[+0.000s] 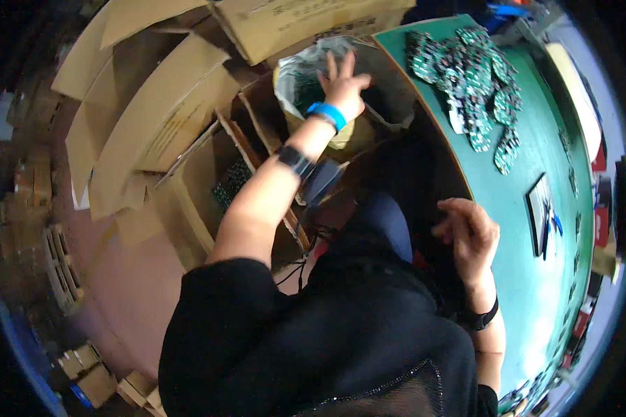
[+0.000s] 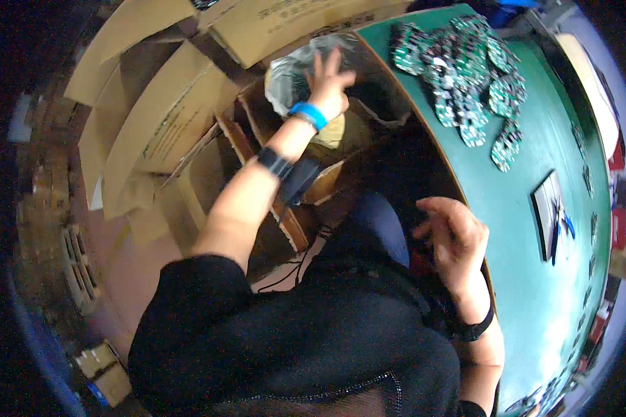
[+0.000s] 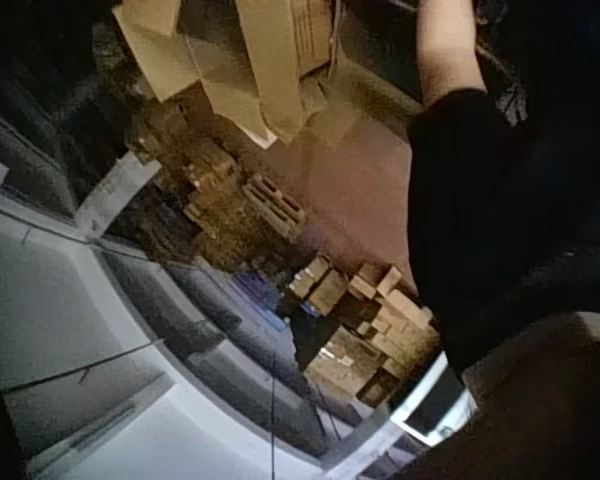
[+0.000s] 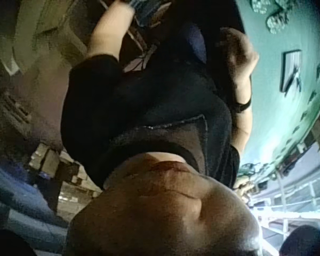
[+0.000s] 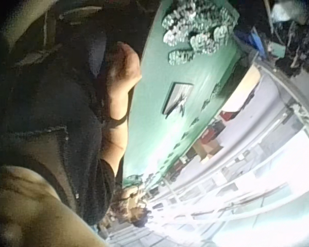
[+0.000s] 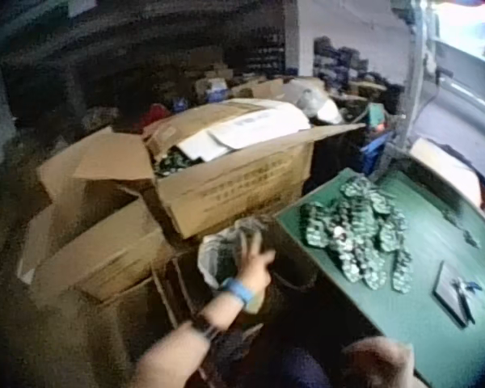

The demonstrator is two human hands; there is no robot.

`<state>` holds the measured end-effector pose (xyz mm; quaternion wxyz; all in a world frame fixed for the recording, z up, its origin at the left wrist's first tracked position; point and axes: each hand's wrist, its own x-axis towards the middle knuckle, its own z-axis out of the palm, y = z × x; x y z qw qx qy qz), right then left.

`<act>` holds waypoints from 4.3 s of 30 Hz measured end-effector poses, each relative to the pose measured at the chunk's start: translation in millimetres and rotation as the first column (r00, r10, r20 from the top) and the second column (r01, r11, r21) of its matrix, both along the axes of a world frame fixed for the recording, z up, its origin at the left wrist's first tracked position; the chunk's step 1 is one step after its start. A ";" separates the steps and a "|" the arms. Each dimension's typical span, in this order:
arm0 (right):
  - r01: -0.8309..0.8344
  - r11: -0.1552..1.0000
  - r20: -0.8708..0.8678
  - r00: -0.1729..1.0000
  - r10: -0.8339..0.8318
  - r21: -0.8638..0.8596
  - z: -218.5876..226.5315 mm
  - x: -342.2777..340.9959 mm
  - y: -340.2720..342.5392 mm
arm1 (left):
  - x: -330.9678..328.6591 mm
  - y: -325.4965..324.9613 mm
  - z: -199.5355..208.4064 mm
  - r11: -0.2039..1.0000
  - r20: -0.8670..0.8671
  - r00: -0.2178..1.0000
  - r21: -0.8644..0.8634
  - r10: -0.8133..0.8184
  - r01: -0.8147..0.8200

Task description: Separating and trimming printed circuit boards using pliers at an assembly line.

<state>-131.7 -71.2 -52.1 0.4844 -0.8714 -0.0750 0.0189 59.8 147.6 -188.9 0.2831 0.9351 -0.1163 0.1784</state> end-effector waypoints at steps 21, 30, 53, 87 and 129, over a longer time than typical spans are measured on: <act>-0.120 0.625 0.224 0.868 0.443 -0.772 -4.2 60.4 -11.4 | -220.3 201.8 -133.6 0.574 -0.485 0.576 -0.172 0.658 -0.801; -0.254 0.547 0.126 0.817 0.563 -0.798 -0.6 72.2 16.9 | -172.8 152.3 -121.7 0.368 -0.837 0.499 -0.400 0.226 -0.839; -0.426 0.358 0.058 0.573 0.817 -0.831 0.5 78.8 70.9 | -404.6 153.1 -60.0 0.971 -0.968 0.126 -0.227 -0.216 -0.080; -0.723 0.166 -0.191 0.385 0.903 -0.670 -40.1 56.3 114.9 | -303.8 189.1 -280.9 0.347 -0.969 0.067 -0.149 -0.237 -0.926; 0.129 -0.053 0.139 0.876 -0.462 -0.990 -33.9 -165.1 -209.3 | -241.2 133.5 10.1 0.841 -0.839 -0.082 -0.529 -0.538 -0.109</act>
